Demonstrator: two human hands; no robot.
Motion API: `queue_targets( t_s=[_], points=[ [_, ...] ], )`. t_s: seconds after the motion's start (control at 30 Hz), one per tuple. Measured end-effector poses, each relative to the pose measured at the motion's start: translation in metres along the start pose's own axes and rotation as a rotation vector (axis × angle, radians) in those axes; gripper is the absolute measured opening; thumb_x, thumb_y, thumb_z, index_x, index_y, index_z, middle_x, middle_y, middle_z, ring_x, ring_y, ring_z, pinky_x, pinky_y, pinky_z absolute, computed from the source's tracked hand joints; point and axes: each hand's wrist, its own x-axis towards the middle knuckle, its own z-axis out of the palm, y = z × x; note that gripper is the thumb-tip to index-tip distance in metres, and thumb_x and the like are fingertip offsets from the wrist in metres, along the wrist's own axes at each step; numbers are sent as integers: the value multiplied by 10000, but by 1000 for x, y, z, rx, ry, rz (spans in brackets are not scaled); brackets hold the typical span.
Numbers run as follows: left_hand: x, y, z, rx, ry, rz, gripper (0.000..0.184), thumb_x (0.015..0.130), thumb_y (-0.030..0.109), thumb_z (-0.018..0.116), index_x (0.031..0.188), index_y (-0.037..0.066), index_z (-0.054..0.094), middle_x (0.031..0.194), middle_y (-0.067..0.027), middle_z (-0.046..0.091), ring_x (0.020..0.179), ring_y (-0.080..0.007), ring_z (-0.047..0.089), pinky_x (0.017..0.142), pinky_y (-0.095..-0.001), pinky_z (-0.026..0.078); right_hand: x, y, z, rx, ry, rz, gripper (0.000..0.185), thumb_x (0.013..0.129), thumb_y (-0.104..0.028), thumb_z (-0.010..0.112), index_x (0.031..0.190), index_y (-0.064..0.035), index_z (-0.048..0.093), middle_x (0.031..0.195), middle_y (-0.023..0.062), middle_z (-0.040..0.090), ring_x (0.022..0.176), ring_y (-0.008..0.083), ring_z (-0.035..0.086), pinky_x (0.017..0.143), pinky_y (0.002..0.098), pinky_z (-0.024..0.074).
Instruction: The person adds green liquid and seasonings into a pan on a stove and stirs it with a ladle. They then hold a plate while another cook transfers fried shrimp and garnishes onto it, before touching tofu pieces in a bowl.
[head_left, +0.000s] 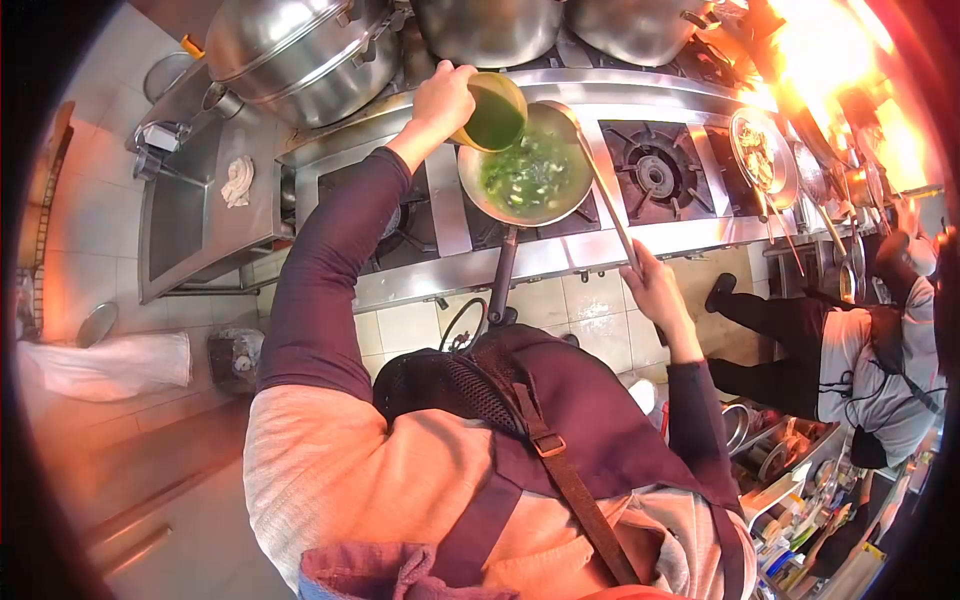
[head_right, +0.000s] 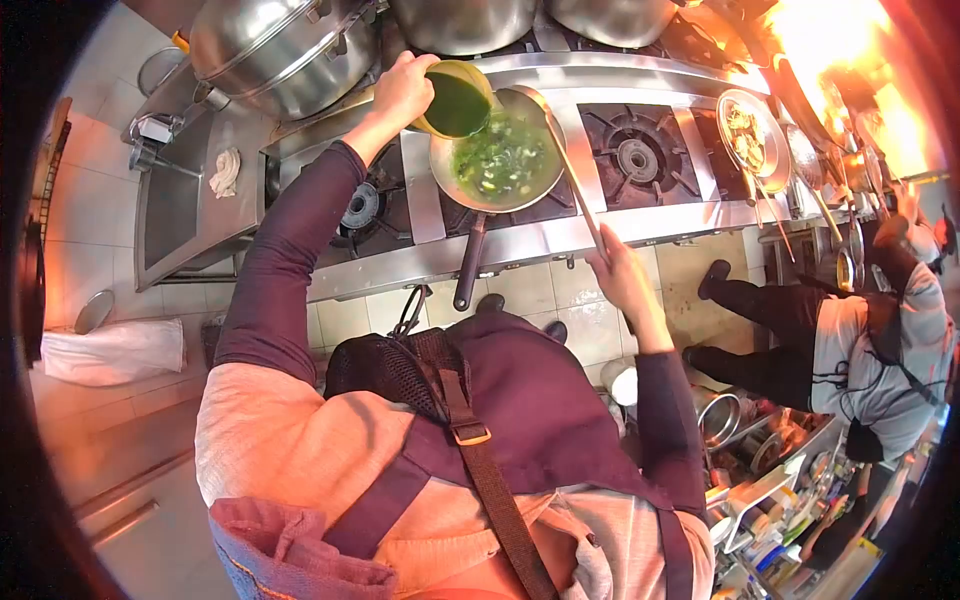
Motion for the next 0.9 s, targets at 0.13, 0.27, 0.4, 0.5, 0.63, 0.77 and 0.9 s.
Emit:
queue_targets(
  t_s=[0.13, 0.27, 0.4, 0.5, 0.63, 0.77, 0.9],
  points=[
    [0, -1, -1, -8, 8, -26, 381, 840, 92, 541, 1174, 197, 692, 1072, -141, 646, 942, -393, 671, 828, -490, 551, 28, 19, 44, -36, 3, 41, 487, 904, -173, 696, 1330, 14, 555, 921, 234, 706, 838, 365, 711, 750, 418, 549],
    [-1, -4, -2, -15, 26, -25, 380, 844, 90, 533, 1173, 201, 690, 1076, -138, 643, 951, -390, 665, 823, -494, 549, 16, -4, 51, 888, -467, 469, 246, 1015, -183, 583, 1229, -63, 596, 693, -50, 476, 492, 27, 425, 423, 217, 346],
    [0, -2, -5, 32, -11, -39, 386, 850, 88, 536, 1194, 191, 678, 1104, -137, 629, 953, -401, 661, 840, -500, 543, -2, -14, 22, 1465, -558, 666, 254, 999, -163, 597, 1208, -17, 594, 763, -24, 510, 477, 36, 419, 414, 212, 339],
    [1, 3, -7, 45, -49, -60, 385, 857, 89, 534, 1202, 185, 674, 1106, -141, 627, 956, -410, 660, 841, -510, 542, -20, -29, 8, 1019, -400, 558, 320, 980, -125, 604, 1275, -6, 578, 741, -27, 511, 474, 39, 429, 416, 211, 347],
    [6, -2, 1, 63, -23, -41, 386, 864, 93, 530, 1209, 189, 672, 1115, -150, 625, 961, -417, 660, 844, -522, 540, -34, -35, -16, 536, -317, 319, 499, 951, -68, 621, 1432, -10, 498, 663, -68, 466, 474, 39, 434, 431, 218, 364],
    [10, -5, 3, 38, -3, -48, 390, 863, 88, 527, 1213, 178, 673, 1117, -159, 625, 972, -414, 660, 852, -514, 539, -28, -35, -35, 432, -244, 259, 539, 944, -66, 625, 1460, -17, 479, 680, -77, 468, 489, 22, 423, 449, 208, 357],
    [12, -4, 3, 26, 17, -63, 389, 856, 85, 537, 1210, 165, 679, 1121, -160, 631, 974, -407, 660, 857, -499, 540, -6, -25, -26, 84, -93, 3, 510, 896, -77, 671, 1381, 1, 536, 829, 147, 696, 713, 218, 676, 677, 356, 537]
  ],
)
